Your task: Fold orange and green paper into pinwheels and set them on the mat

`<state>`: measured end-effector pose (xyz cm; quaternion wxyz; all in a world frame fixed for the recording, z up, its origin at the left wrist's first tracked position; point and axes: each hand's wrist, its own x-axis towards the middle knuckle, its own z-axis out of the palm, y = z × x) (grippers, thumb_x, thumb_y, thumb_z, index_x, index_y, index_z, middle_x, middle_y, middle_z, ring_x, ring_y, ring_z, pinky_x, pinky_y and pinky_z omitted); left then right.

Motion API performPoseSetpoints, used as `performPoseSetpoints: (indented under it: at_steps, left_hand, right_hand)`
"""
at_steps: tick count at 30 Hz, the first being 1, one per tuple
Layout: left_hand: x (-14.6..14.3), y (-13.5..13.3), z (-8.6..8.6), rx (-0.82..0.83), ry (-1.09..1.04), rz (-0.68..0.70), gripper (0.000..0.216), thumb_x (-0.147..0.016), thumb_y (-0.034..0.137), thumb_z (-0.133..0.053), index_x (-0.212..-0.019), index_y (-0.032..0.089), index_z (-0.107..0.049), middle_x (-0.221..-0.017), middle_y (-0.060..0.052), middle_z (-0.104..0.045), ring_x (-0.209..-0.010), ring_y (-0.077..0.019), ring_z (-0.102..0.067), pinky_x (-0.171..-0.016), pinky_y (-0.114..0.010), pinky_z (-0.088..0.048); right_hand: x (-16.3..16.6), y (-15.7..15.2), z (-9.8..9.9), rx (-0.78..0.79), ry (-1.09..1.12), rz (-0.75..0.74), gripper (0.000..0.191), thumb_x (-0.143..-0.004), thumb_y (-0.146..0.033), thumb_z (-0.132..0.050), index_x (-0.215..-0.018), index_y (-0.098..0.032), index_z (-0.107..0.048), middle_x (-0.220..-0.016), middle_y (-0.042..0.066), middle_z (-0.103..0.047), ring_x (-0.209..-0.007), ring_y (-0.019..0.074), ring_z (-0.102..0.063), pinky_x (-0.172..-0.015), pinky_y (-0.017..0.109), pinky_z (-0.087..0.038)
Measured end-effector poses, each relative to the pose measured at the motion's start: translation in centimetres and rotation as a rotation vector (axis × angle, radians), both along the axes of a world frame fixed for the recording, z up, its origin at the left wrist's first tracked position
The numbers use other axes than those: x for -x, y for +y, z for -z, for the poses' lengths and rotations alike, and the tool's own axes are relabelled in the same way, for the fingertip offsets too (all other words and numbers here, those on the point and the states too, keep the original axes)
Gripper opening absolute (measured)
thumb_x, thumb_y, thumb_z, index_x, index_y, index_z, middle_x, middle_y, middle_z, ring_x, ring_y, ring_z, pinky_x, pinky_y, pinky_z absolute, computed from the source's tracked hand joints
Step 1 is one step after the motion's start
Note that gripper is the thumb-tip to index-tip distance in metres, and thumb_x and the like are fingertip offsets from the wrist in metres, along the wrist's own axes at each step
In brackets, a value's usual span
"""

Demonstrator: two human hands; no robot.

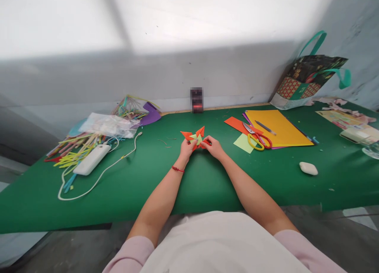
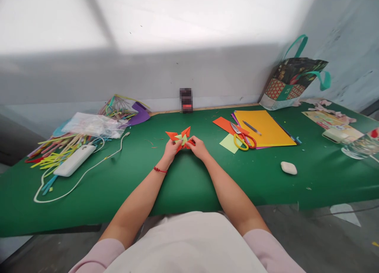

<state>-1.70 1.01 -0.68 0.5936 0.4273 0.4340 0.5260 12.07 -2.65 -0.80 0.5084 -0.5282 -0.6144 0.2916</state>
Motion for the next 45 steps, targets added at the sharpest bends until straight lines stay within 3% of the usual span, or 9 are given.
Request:
performPoseSetpoints:
  at_steps: [4,9,15,21,32,45]
  left_hand:
    - [0.0,0.1,0.0,0.003,0.007,-0.028,0.031,-0.056,0.017,-0.078,-0.083,0.012,-0.063,-0.078,-0.005,-0.070,-0.074,-0.0184,-0.066,-0.076,-0.033,-0.053]
    - [-0.1,0.0,-0.2,0.024,-0.008,-0.020,0.025,-0.060,0.010,-0.074,-0.081,0.012,-0.062,-0.073,-0.003,-0.069,-0.067,-0.0146,-0.065,-0.067,-0.029,-0.055]
    - [-0.2,-0.1,-0.4,0.048,-0.049,-0.012,0.021,-0.066,0.011,-0.072,-0.084,0.013,-0.060,-0.076,-0.005,-0.069,-0.066,-0.0163,-0.066,-0.065,-0.031,-0.057]
    - [-0.4,-0.1,-0.2,0.040,-0.077,-0.067,0.023,-0.067,0.012,-0.072,-0.085,0.011,-0.059,-0.084,-0.008,-0.070,-0.074,-0.0192,-0.068,-0.072,-0.035,-0.057]
    - [-0.8,-0.6,-0.3,0.026,-0.079,-0.137,0.018,-0.071,0.008,-0.066,-0.087,0.011,-0.057,-0.082,-0.006,-0.069,-0.072,-0.0179,-0.068,-0.071,-0.035,-0.057]
    - [-0.6,-0.5,-0.5,-0.060,-0.070,-0.045,0.028,-0.062,0.016,-0.075,-0.084,0.013,-0.058,-0.081,-0.005,-0.069,-0.076,-0.0208,-0.068,-0.072,-0.038,-0.056]
  right_hand:
    - [-0.6,0.1,0.0,-0.104,-0.037,-0.068,0.029,-0.070,-0.050,-0.063,-0.075,-0.021,-0.059,-0.083,0.003,-0.057,-0.075,0.0170,-0.055,-0.066,0.030,-0.046]
    - [-1.0,-0.1,-0.2,-0.156,-0.107,-0.116,0.025,-0.072,-0.046,-0.063,-0.070,-0.021,-0.059,-0.087,0.004,-0.056,-0.078,0.0173,-0.056,-0.066,0.030,-0.046]
    - [0.6,-0.5,-0.3,-0.006,-0.138,0.072,0.013,-0.079,-0.034,-0.052,-0.073,-0.023,-0.047,-0.069,0.000,-0.059,-0.063,0.0169,-0.053,-0.063,0.030,-0.042]
    - [2.1,-0.7,-0.5,0.017,-0.120,0.258,0.017,-0.081,-0.039,-0.046,-0.076,-0.024,-0.042,-0.074,0.004,-0.062,-0.065,0.0207,-0.055,-0.061,0.031,-0.040]
    - [2.8,-0.5,-0.1,-0.072,-0.089,0.357,0.017,-0.081,-0.040,-0.042,-0.075,-0.024,-0.041,-0.070,0.005,-0.060,-0.062,0.0213,-0.056,-0.060,0.030,-0.041]
    - [1.9,-0.6,-0.4,-0.054,-0.040,0.272,0.018,-0.078,-0.036,-0.048,-0.067,-0.022,-0.050,-0.066,0.004,-0.063,-0.063,0.0195,-0.057,-0.063,0.032,-0.044]
